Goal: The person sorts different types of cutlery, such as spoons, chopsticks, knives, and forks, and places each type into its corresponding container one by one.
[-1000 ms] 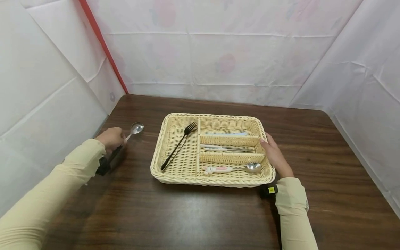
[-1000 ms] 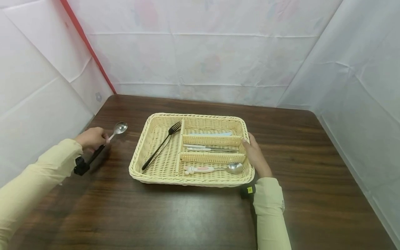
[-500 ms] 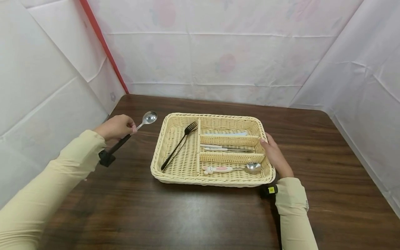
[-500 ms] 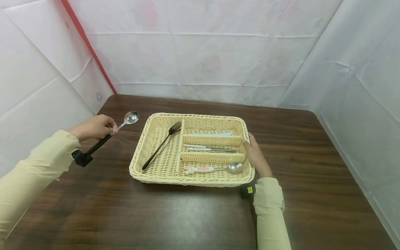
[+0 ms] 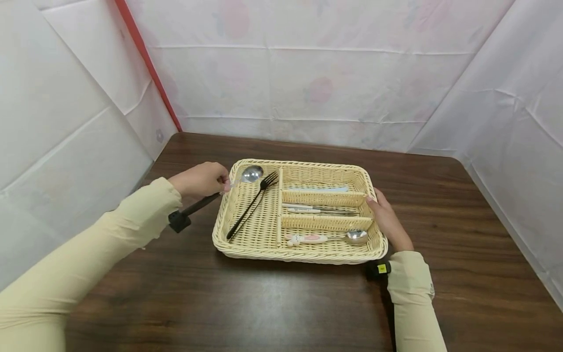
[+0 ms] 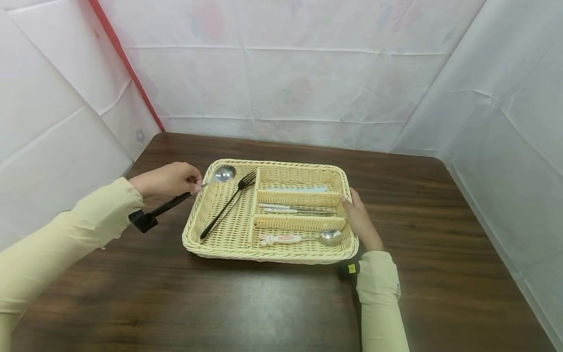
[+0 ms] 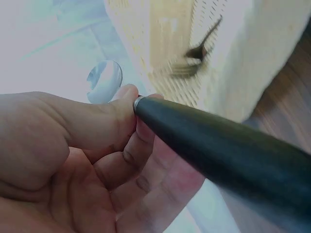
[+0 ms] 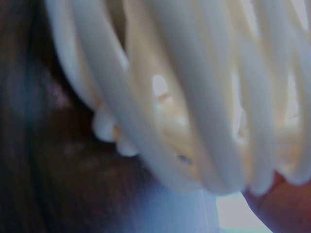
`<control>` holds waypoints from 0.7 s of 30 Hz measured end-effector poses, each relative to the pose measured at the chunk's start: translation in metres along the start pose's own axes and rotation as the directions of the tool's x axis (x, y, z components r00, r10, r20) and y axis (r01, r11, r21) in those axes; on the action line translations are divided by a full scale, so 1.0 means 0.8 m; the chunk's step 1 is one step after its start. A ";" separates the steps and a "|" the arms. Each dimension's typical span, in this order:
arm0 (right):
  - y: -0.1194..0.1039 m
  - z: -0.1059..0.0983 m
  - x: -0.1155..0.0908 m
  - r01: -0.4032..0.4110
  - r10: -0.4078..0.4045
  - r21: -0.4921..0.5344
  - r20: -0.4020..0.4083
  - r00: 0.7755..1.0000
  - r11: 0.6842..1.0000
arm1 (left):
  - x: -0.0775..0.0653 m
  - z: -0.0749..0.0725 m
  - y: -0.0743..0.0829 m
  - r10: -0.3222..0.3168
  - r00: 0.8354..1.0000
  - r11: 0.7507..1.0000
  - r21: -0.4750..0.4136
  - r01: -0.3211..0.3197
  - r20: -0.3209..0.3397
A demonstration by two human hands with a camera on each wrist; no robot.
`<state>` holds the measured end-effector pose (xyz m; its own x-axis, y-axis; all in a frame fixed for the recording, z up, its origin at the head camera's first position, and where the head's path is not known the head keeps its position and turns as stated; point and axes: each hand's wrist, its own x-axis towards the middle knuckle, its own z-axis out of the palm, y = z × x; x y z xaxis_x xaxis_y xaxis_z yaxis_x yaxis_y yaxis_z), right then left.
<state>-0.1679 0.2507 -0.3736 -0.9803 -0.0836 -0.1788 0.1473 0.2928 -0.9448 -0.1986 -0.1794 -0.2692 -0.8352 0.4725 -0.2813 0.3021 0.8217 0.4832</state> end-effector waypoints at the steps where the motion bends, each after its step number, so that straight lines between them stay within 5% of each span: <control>1: 0.000 0.000 0.000 0.000 0.000 0.001 0.000 1.000 1.000 | 0.003 0.002 0.005 0.014 1.000 1.000 0.011 -0.014 0.007; 21: 0.001 -0.005 -0.001 -0.012 0.012 -0.004 -0.001 1.000 1.000 | 0.069 0.039 0.132 0.232 0.963 0.947 0.194 -0.256 0.138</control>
<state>-0.1675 0.2548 -0.3729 -0.9786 -0.0792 -0.1900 0.1588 0.2974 -0.9415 -0.1980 -0.0566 -0.2595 -0.6709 0.6896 -0.2727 0.5890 0.7189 0.3691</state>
